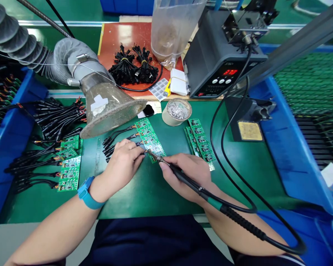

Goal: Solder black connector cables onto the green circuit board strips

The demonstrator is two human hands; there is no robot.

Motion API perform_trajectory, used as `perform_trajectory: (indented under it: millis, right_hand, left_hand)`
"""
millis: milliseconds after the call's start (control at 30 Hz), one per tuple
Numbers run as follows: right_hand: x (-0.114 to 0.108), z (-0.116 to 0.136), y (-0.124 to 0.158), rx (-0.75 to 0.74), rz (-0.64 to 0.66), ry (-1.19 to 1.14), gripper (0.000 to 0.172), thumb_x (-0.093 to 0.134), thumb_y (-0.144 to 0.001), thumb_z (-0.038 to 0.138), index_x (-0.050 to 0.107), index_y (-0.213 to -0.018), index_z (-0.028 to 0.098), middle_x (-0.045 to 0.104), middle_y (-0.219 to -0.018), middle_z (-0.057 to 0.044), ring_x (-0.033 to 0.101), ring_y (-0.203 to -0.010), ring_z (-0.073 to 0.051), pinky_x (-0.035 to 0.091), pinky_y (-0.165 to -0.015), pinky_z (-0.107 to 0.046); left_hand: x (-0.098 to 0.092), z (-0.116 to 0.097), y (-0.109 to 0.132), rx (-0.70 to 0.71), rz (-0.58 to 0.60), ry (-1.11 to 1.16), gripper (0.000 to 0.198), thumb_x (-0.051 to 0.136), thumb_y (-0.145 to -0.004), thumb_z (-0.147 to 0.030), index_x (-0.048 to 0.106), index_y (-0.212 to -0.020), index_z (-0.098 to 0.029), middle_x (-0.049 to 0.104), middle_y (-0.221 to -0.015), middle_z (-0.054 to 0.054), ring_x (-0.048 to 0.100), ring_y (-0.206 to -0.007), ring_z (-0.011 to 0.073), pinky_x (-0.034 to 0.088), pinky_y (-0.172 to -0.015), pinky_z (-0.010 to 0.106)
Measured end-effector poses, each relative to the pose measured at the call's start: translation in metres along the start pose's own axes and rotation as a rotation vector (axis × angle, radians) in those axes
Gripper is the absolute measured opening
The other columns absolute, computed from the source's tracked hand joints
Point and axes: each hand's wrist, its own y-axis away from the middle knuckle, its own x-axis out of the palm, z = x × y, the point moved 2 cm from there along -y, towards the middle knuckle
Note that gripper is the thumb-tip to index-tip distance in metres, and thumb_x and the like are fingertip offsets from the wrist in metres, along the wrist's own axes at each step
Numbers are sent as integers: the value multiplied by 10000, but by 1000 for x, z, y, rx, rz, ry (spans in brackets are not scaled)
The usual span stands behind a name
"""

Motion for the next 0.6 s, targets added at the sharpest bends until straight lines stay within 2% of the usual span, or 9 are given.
perform_trajectory:
  millis: [600]
  right_hand:
    - [1,0,-1,26,-5,18,55,652,-956,244,639,-907,224,706,-677,11,653,-540,-137,537,-565,-249]
  left_hand:
    - [1,-3,-2,-26,25,-32,94,601,-973,-208,692,-951,-196,653,-826,59,548,-874,250,433,-801,382]
